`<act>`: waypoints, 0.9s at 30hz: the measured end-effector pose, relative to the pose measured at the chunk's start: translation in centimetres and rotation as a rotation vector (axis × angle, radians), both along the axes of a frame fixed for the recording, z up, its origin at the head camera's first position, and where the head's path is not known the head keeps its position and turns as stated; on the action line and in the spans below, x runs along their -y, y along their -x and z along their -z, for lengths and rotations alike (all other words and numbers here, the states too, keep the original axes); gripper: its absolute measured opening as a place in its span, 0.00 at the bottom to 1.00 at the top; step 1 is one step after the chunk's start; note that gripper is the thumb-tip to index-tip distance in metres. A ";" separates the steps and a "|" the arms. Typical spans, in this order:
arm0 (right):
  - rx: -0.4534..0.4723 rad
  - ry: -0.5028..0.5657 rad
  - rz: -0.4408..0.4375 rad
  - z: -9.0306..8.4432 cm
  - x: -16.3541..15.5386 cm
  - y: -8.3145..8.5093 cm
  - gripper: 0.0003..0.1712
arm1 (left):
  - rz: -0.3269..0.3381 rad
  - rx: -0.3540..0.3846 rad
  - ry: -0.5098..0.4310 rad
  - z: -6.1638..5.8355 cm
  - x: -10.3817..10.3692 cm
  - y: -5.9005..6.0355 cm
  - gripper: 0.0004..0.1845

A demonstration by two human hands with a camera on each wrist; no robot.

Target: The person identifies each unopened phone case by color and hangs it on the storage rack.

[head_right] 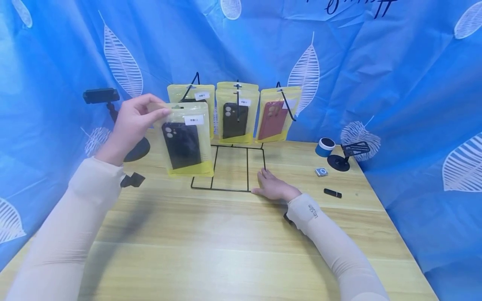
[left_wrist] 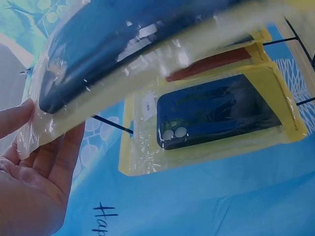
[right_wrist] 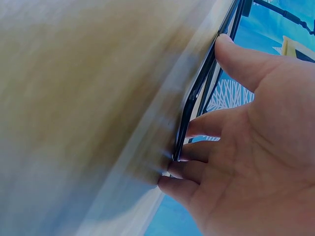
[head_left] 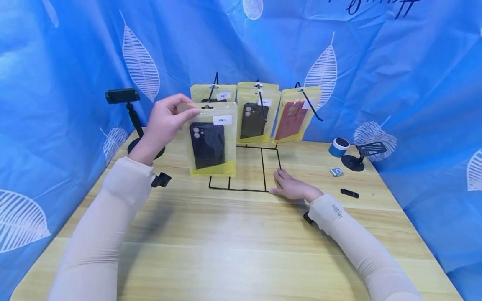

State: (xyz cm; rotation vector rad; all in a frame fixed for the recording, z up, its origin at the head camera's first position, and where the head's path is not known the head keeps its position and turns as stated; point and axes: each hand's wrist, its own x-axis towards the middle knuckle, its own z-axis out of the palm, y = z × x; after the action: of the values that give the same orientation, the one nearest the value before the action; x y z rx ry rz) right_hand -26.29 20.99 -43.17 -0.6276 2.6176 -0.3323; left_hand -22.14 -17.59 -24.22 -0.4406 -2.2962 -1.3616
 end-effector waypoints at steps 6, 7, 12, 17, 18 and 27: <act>-0.006 -0.006 -0.001 0.1 0.0 0.1 0.49 | -0.033 0.053 -0.012 -0.1 0.0 1.6 0.14; -0.007 -0.007 -0.002 0.1 0.0 0.1 0.49 | -0.031 0.059 -0.014 -0.1 0.0 1.9 0.14; -0.007 -0.008 -0.001 0.2 0.1 0.1 0.49 | -0.020 0.089 -0.010 0.4 0.2 3.2 0.14; -0.010 -0.006 0.003 0.2 0.0 0.1 0.50 | -0.029 0.130 0.007 0.4 0.0 4.4 0.14; -0.009 -0.005 0.003 0.2 0.0 0.1 0.50 | -0.032 0.137 0.013 0.4 0.0 4.7 0.14; -0.014 -0.003 -0.003 0.3 -0.2 0.2 0.50 | -0.070 0.223 0.024 -0.5 -0.4 7.1 0.12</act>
State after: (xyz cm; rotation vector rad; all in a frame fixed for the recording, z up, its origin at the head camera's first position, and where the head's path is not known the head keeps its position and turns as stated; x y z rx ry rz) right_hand -26.48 21.14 -43.49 -0.6354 2.6297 -0.3241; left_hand -29.23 -17.21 -23.75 -0.2227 -2.4828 -1.4120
